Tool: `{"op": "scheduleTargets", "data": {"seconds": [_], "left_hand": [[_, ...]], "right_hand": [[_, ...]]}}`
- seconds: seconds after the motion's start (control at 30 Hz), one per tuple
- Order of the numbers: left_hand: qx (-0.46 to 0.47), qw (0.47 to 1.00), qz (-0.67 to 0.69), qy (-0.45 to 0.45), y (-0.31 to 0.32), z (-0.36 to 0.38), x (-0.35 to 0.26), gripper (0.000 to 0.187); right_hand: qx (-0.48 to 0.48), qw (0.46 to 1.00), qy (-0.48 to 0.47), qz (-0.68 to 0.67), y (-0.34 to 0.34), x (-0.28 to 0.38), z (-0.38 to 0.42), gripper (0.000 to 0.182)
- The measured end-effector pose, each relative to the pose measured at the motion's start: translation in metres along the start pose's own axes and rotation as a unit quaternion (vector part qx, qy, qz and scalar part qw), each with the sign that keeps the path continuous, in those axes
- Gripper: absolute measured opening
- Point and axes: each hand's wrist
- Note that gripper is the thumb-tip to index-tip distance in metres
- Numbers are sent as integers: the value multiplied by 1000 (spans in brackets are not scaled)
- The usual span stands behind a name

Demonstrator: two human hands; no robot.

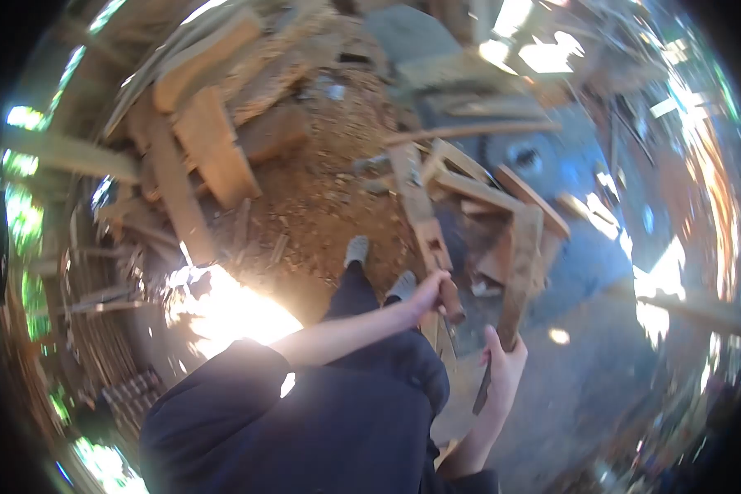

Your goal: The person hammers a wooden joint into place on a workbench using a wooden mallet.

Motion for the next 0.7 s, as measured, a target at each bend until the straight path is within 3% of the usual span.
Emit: {"op": "scheduleTargets", "data": {"seconds": [0.17,0.4,0.67,0.7], "left_hand": [[46,993,106,38,-9,-13,13,40],[146,967,175,112,-17,9,-13,37],[120,965,135,191,-39,42,-31,39],[66,970,159,172,-40,46,-34,35]], "right_hand": [[56,998,-15,-25,33,0,-22,34],[148,987,-57,-5,63,12,-43,36],[180,975,-131,22,87,-5,-61,37],[182,972,-147,28,89,-8,-63,36]]}}
Point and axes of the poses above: each hand's wrist, its own z-axis away from the middle knuckle, its own y-axis out of the palm, x = y × z, and after that the axes turned 15 degrees about -y, right-handed
